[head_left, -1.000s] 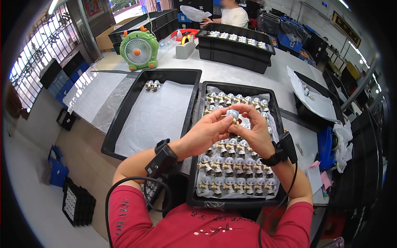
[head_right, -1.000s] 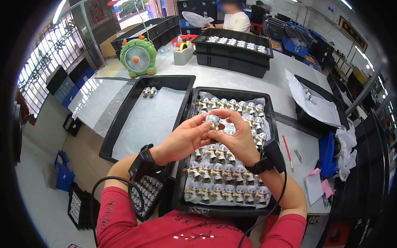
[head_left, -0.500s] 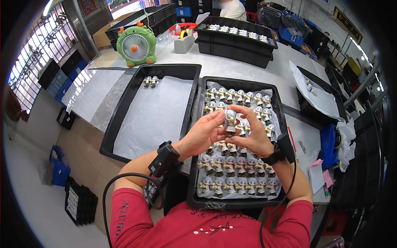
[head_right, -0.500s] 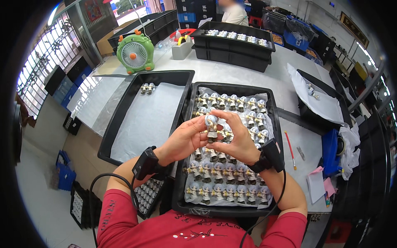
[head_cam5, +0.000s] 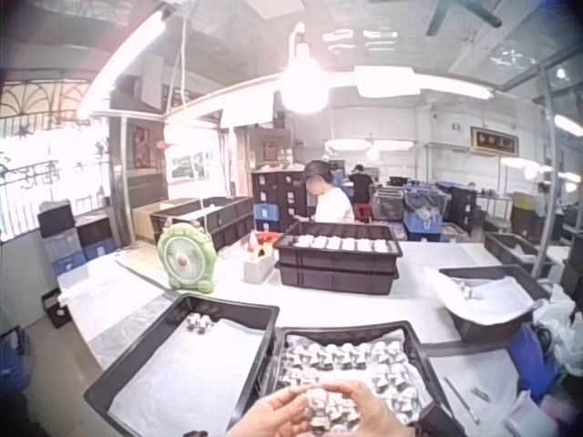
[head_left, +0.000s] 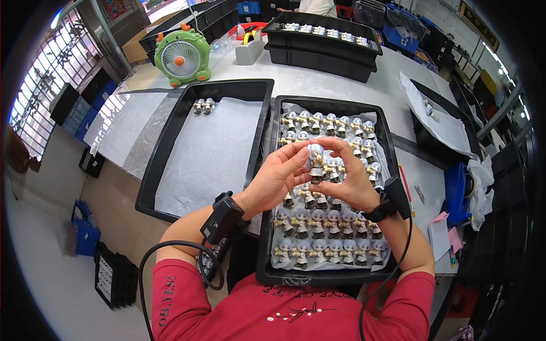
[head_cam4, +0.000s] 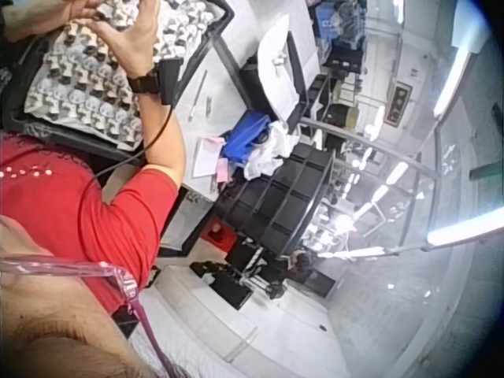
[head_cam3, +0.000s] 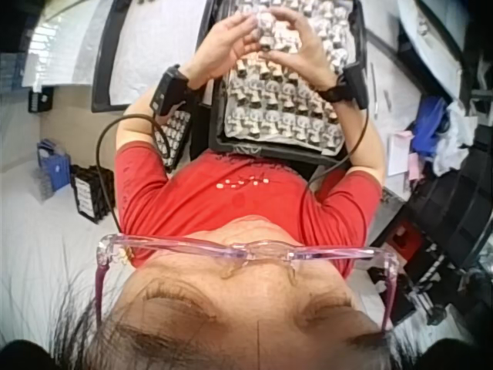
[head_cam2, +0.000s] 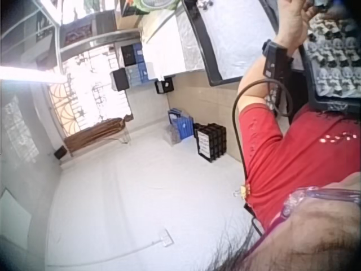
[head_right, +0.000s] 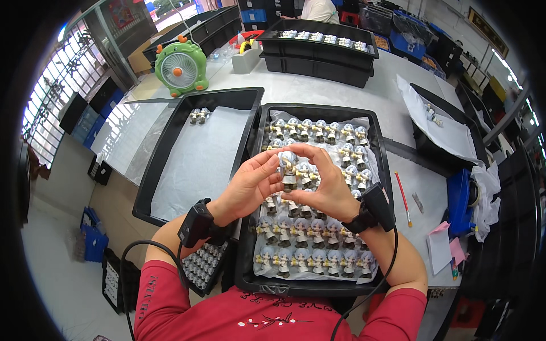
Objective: Packing small white plastic components into a black tray and inspecting them.
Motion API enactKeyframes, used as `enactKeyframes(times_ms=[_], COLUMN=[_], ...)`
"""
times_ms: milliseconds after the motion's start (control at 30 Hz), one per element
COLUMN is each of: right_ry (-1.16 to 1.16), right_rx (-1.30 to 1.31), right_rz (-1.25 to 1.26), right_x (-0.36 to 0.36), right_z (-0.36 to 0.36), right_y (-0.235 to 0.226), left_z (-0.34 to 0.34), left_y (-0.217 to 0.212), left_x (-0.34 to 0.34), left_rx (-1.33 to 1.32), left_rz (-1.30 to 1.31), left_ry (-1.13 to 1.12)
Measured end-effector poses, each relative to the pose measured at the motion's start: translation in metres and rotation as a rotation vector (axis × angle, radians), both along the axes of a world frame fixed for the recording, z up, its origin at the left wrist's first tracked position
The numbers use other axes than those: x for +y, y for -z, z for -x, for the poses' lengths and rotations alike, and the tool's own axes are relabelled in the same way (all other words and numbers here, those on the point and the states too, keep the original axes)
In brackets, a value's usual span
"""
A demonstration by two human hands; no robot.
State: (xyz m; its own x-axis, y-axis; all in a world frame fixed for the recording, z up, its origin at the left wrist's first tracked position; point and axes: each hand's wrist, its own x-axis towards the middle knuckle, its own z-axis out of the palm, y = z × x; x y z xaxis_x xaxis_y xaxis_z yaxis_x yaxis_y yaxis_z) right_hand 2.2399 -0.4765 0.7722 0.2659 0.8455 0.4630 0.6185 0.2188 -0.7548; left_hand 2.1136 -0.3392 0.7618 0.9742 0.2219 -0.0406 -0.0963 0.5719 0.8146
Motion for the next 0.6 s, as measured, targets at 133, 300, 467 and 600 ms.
enactKeyframes(times_ms=[133,300,467,600], right_ry=[-0.002,0.033,0.018,0.015], right_rx=[-0.028,-0.081,-0.084,-0.055], right_rz=[0.014,0.039,0.009,0.018], right_x=[-0.0009,-0.0025,-0.0028,-0.0036], right_z=[-0.0030,-0.0037,-0.0036,-0.0035], right_y=[0.0016,0.0010,-0.0002,-0.0010], left_z=[-0.0002,-0.0004,0.0019,0.0016], left_y=[0.0012,-0.0010,-0.0016,-0.0041], left_x=[0.0001,-0.0031,-0.0059,-0.0074], left_rx=[0.005,0.045,0.022,0.018], left_rz=[-0.004,-0.046,-0.052,-0.048], left_ry=[-0.009,-0.029,-0.043,-0.057])
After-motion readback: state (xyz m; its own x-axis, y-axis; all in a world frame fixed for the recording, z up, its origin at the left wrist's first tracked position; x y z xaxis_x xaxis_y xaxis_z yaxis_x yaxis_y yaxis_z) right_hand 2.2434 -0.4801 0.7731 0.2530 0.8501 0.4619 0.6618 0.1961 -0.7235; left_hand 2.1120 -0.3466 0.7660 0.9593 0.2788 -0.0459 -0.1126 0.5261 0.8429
